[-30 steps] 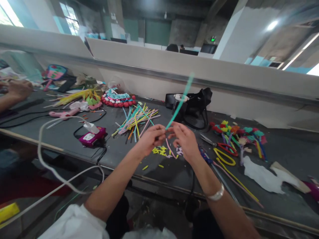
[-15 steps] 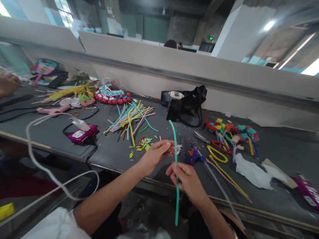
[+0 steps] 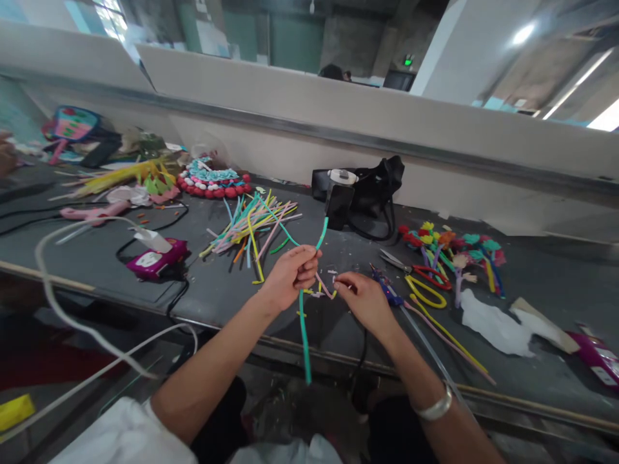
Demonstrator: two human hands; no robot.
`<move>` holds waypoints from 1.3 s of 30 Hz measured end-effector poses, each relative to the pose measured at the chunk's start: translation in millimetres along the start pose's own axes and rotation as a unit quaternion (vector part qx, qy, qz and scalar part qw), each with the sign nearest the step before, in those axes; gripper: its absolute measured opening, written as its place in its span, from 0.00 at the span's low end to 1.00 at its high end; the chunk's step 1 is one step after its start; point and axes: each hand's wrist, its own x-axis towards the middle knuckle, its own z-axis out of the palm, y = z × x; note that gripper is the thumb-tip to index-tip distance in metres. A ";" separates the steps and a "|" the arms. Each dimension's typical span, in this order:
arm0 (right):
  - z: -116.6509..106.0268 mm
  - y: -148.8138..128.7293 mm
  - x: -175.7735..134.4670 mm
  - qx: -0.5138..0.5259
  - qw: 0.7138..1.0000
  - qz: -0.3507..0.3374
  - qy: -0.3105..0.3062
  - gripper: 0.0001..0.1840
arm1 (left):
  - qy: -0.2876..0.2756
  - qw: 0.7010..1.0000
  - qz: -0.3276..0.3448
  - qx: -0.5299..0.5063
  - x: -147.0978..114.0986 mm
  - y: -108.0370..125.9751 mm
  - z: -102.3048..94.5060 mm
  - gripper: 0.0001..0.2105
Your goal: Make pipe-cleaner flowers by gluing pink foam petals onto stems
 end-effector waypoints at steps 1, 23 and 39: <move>0.7 1.8 8.3 -0.029 1.000 0.000 0.000 0.10 | 0.004 1.000 0.000 0.002 2.2 1.4 -2.7 0.07; -17.0 6.4 -0.6 -0.177 0.939 -0.212 0.207 0.12 | -0.088 0.981 -0.141 0.102 -4.8 -14.1 4.9 0.10; -8.1 33.3 -3.5 -0.099 0.973 -0.084 0.189 0.19 | -0.062 0.994 -0.087 -0.005 4.4 -23.3 9.9 0.07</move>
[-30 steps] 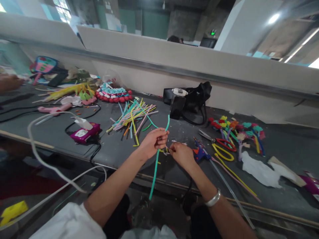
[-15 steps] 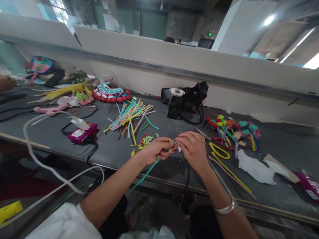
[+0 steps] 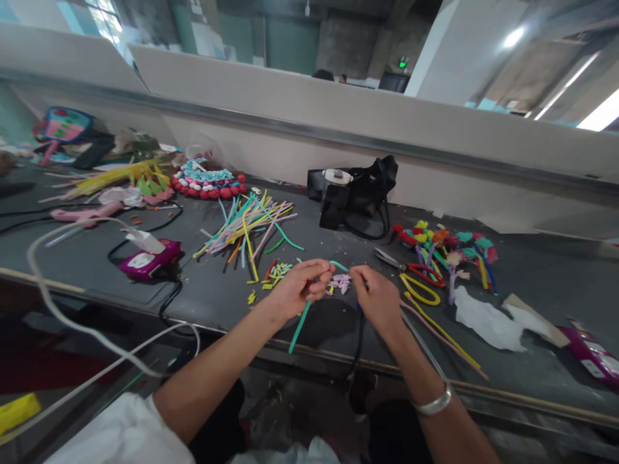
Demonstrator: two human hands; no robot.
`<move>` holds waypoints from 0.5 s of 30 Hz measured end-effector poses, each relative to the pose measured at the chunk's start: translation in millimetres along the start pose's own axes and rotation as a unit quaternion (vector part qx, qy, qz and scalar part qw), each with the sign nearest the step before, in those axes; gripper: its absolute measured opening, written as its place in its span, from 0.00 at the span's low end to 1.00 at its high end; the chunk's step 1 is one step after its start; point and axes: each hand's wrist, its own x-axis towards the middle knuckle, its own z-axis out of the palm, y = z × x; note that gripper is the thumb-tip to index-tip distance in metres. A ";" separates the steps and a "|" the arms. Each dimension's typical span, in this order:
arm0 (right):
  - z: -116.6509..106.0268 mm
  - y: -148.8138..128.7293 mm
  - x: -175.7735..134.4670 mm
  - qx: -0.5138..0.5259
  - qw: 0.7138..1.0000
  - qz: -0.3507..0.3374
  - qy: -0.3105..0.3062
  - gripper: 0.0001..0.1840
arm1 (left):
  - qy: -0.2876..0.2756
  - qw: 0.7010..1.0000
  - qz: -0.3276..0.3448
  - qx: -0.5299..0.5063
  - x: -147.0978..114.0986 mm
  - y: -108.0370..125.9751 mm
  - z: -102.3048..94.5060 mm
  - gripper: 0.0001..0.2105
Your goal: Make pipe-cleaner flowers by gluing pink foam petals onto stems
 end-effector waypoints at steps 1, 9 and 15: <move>3.5 -4.7 -2.7 0.008 1.000 -0.005 -0.013 0.17 | 0.018 1.000 0.024 -0.007 0.8 -0.7 0.3 0.08; 16.2 -37.6 -16.6 0.062 0.997 0.027 -0.040 0.13 | 0.116 0.990 0.077 0.014 2.1 -3.9 -1.1 0.13; 14.9 -41.6 -18.6 0.104 0.992 0.057 -0.040 0.13 | 0.132 0.989 0.065 0.013 4.9 -8.3 -3.3 0.13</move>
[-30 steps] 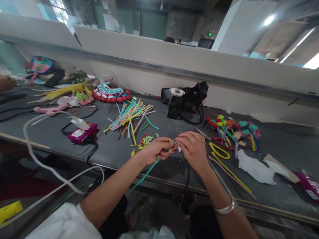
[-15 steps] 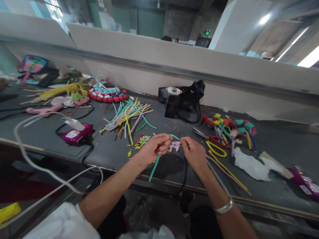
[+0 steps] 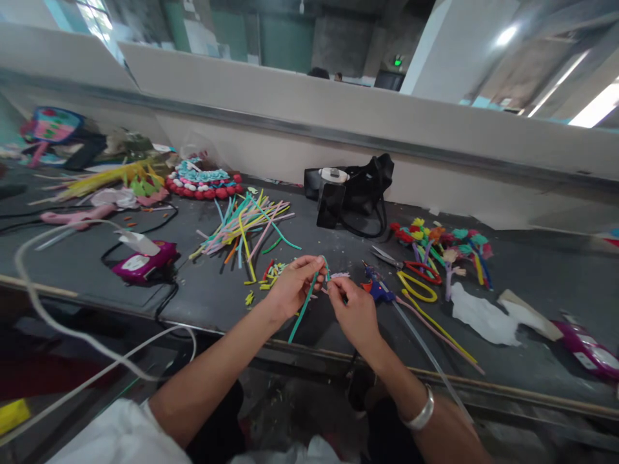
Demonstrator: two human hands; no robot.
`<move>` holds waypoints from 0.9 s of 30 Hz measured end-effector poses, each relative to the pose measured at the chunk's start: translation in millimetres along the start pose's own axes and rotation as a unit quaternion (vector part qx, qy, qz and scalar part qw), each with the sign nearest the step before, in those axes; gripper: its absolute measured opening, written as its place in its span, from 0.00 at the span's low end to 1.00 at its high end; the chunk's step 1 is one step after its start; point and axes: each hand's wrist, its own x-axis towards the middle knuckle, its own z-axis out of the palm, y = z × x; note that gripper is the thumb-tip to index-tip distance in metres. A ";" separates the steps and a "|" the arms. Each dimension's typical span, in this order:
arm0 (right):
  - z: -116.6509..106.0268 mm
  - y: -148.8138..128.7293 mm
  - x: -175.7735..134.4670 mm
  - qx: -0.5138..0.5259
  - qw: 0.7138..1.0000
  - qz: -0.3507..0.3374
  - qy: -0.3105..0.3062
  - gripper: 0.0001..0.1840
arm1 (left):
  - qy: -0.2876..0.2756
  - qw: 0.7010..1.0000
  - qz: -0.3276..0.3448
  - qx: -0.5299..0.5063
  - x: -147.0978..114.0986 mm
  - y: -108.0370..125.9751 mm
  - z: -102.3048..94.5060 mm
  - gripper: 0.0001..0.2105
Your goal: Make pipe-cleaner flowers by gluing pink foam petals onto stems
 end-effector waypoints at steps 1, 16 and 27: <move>0.2 0.2 -0.1 0.008 1.000 0.002 -0.002 0.12 | 0.001 1.000 -0.002 -0.004 0.7 -1.5 0.0 0.14; 2.5 -5.3 -5.6 0.067 0.997 0.011 -0.028 0.13 | -0.033 0.995 -0.042 -0.083 -0.8 -18.6 4.3 0.15; -47.3 6.6 -0.1 0.110 0.993 0.030 -0.009 0.11 | -0.048 0.988 -0.135 -0.050 -16.5 -23.0 9.0 0.13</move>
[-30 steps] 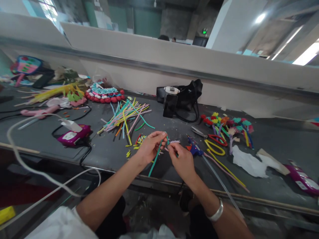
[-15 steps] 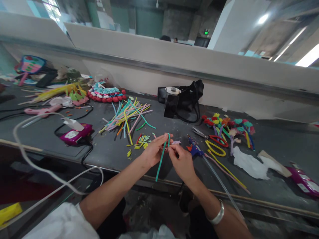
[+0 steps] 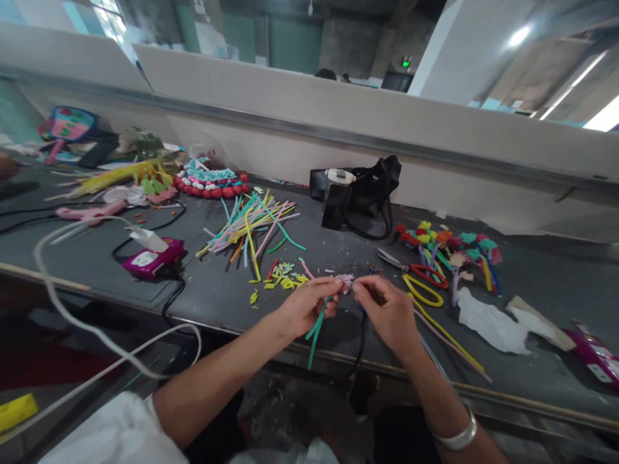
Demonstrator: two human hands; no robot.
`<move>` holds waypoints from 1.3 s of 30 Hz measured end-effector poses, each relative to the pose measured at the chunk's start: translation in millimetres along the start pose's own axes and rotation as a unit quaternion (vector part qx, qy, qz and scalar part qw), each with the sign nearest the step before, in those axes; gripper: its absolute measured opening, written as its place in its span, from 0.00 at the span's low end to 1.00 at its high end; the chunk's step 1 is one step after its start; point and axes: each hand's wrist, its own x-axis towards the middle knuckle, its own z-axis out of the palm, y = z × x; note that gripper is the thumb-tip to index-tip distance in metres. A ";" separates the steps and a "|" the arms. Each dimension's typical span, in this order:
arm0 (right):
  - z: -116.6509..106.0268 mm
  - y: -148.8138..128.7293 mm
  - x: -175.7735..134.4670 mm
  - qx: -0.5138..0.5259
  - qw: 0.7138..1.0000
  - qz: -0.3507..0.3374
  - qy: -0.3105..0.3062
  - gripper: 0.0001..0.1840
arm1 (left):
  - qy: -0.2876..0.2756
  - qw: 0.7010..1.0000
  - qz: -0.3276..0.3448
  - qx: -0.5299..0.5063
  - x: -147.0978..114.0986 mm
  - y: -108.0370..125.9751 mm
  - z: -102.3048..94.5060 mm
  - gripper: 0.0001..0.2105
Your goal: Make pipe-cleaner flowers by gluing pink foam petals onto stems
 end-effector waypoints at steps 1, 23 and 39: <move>-1.7 1.6 1.4 0.027 1.000 -0.001 -0.001 0.12 | -0.015 1.000 -0.017 0.005 -1.5 -0.1 0.6 0.13; 3.0 14.8 8.0 0.179 0.974 0.058 -0.129 0.13 | -0.071 0.985 -0.137 0.080 -10.5 6.9 -2.6 0.08; 37.7 -4.3 -14.9 0.311 0.912 0.231 -0.132 0.23 | 0.055 0.995 0.080 0.002 -6.0 9.5 -1.2 0.08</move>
